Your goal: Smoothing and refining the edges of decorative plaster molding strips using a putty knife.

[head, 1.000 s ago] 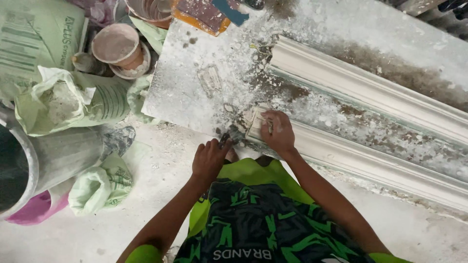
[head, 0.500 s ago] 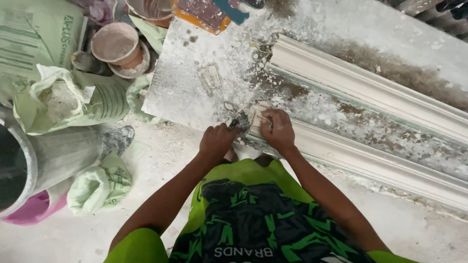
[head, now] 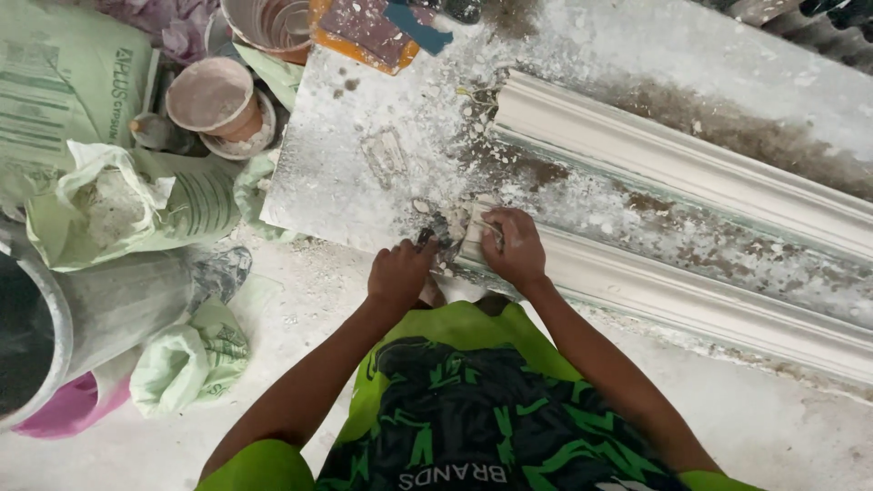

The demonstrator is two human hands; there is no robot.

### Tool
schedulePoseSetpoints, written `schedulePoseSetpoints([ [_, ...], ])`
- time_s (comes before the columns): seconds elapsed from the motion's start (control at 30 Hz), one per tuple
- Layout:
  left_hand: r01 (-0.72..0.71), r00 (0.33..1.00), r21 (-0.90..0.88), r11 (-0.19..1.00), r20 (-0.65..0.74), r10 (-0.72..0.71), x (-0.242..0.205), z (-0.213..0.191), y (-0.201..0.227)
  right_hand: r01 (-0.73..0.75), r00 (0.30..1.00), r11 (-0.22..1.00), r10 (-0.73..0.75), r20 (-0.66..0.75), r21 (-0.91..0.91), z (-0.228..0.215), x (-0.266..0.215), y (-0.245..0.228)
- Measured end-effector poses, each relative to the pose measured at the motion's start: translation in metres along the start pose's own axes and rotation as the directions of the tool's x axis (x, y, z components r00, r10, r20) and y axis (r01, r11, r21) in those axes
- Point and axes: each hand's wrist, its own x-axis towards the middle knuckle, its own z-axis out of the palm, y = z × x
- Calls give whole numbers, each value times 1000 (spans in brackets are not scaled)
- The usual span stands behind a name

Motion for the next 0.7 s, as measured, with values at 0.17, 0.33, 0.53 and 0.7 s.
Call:
schedulePoseSetpoints([
  [0.17,-3,994,-10,1000,-110,2,21,17,0,12,1000,1000,-12,9,-18,0,-2,1],
  [0.33,52,994,-30,998,-96,-55,18,15,-4,-6,1000,1000,6,25,-30,-1,-2,3],
  [0.53,-8,975,-8,1000,-221,6,38,13,-5,41,999,998,-40,23,-39,0,-2,4],
  [0.7,8,994,0,1000,-110,-8,52,16,-11,59,998,998,-59,9,-36,2,-3,7],
])
